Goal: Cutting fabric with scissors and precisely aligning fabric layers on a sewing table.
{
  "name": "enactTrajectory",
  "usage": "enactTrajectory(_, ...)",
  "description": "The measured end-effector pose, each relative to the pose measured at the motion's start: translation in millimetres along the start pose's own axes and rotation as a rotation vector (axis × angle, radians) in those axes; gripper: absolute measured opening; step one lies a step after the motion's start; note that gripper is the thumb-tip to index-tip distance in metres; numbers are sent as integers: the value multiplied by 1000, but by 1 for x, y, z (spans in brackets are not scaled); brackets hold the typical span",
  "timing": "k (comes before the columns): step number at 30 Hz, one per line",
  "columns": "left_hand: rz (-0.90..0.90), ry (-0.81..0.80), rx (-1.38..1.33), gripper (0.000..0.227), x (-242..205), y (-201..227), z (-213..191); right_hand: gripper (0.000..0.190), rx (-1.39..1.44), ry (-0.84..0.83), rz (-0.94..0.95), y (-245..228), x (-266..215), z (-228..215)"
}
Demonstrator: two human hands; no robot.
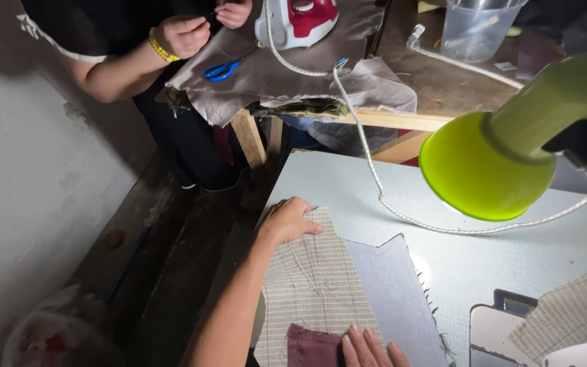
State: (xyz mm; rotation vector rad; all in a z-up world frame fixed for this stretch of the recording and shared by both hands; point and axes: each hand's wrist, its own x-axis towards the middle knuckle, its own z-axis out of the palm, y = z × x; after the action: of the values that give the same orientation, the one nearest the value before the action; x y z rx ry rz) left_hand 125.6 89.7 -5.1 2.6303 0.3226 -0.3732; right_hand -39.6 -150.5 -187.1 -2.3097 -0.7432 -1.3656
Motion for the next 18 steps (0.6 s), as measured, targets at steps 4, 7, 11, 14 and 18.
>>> enactTrajectory(4,-2,2,0,53,0,-4,1,31,-19,86,-83,7,15,-15)
enactTrajectory(7,18,9,-31,64,-1,-5,1,34,19,-63,-106,11,10,-23)
enactTrajectory(11,45,22,-7,56,4,-10,5,21,24,11,-158,12,8,-19)
enactTrajectory(14,66,33,5,53,9,-14,9,20,49,20,-156,10,15,-22)
enactTrajectory(18,96,63,-13,49,10,-17,14,35,75,-92,-290,13,33,-39)
